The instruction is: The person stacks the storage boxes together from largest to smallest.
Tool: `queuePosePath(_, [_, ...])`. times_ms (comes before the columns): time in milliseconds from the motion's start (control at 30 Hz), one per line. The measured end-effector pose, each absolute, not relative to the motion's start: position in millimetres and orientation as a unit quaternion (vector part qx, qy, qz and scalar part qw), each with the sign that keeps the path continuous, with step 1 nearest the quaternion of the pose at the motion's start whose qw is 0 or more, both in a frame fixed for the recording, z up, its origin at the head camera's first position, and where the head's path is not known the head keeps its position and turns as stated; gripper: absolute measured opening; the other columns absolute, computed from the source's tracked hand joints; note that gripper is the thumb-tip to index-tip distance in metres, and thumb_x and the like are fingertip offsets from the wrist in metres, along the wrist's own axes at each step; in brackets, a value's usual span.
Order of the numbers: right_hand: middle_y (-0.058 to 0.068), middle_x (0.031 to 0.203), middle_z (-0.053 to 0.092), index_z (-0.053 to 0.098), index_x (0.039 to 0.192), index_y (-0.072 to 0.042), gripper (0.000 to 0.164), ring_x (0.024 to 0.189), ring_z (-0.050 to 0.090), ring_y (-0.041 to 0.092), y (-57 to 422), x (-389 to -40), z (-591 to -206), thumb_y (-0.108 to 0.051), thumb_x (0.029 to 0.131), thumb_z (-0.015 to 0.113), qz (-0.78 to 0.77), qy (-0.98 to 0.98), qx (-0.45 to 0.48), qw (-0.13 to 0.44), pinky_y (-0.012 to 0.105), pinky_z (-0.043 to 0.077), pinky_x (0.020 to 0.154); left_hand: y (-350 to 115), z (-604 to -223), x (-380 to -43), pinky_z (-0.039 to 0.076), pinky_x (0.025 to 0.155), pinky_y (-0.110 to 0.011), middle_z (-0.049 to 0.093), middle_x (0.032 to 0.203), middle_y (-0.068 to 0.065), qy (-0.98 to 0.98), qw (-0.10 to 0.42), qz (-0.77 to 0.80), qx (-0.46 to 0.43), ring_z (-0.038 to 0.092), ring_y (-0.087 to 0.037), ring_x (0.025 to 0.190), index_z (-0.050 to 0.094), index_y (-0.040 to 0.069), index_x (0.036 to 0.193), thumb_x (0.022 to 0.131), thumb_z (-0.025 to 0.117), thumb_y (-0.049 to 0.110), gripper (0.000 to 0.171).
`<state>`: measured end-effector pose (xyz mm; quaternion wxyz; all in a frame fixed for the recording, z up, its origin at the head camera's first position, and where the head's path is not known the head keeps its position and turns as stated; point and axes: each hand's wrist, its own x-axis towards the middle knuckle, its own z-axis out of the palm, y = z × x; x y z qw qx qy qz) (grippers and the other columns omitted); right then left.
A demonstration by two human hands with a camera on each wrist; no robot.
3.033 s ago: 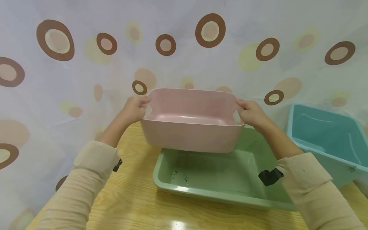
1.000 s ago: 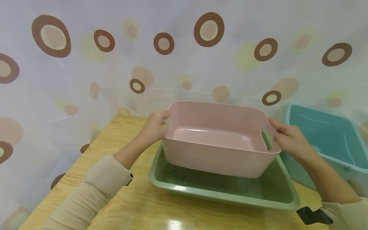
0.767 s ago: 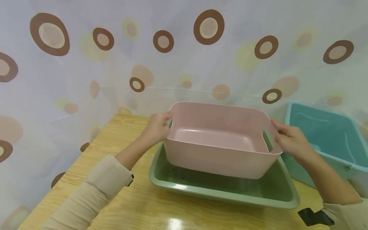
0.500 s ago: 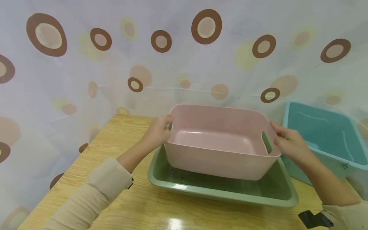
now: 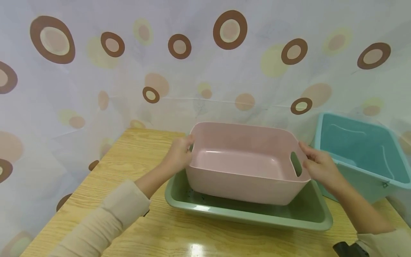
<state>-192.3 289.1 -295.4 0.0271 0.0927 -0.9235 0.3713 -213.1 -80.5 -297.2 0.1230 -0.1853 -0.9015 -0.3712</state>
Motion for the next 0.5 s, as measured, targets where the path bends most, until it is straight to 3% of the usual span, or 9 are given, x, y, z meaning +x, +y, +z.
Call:
queuePosePath(33, [0.030,0.146,0.022,0.023,0.141,0.008,0.053,0.132,0.023,0.048,289,-192,-297,-0.003,0.091,0.036,0.372,-0.923,0.095,0.027,0.001,0.033,0.067,-80,-299,-213,0.032,0.049,-0.025,0.065,0.093,-0.025,-0.900,0.128,-0.373,-0.188,0.032,-0.017,0.056,0.062,-0.012,0.100,0.072,0.040,-0.019,0.037])
queuePosePath(100, [0.030,0.146,0.022,0.023,0.141,0.008,0.052,0.131,0.024,0.049,290,-193,-299,-0.004,0.092,0.035,0.370,-0.924,0.095,0.025,-0.001,0.033,0.068,-79,-303,-212,0.034,0.049,-0.024,0.054,0.069,-0.016,-0.899,0.136,-0.369,-0.193,0.037,-0.018,0.060,0.056,-0.008,0.079,0.071,0.040,-0.019,0.021])
queuePosePath(167, [0.031,0.145,0.024,0.023,0.141,0.008,0.052,0.129,0.029,0.049,291,-193,-302,-0.004,0.092,0.036,0.362,-0.927,0.092,0.027,0.001,0.034,0.066,-77,-306,-212,0.031,0.048,-0.023,0.037,0.062,-0.007,-0.901,0.139,-0.359,-0.201,0.036,-0.018,0.058,0.045,-0.003,0.068,0.071,0.041,-0.019,0.017])
queuePosePath(233, [0.031,0.144,0.025,0.024,0.141,0.007,0.052,0.127,0.032,0.049,292,-194,-305,-0.004,0.092,0.037,0.356,-0.930,0.089,0.028,0.002,0.034,0.065,-76,-308,-212,0.030,0.046,-0.021,0.035,0.063,-0.004,-0.901,0.135,-0.359,-0.201,0.036,-0.017,0.056,0.047,-0.001,0.069,0.072,0.042,-0.018,0.018])
queuePosePath(367, [0.030,0.143,0.029,0.026,0.140,0.009,0.053,0.126,0.034,0.048,293,-194,-311,-0.003,0.090,0.038,0.358,-0.929,0.087,0.033,0.000,0.034,0.066,-75,-313,-212,0.027,0.044,-0.019,0.049,0.069,-0.011,-0.901,0.137,-0.355,-0.207,0.032,-0.013,0.053,0.055,-0.005,0.075,0.074,0.045,-0.016,0.015])
queuePosePath(500, [0.029,0.142,0.030,0.028,0.139,0.009,0.053,0.126,0.033,0.046,294,-194,-315,-0.002,0.089,0.039,0.368,-0.925,0.086,0.039,-0.002,0.033,0.068,-75,-317,-211,0.030,0.043,-0.020,0.064,0.093,-0.020,-0.901,0.143,-0.355,-0.206,0.033,-0.013,0.051,0.064,-0.009,0.088,0.075,0.047,-0.016,0.022])
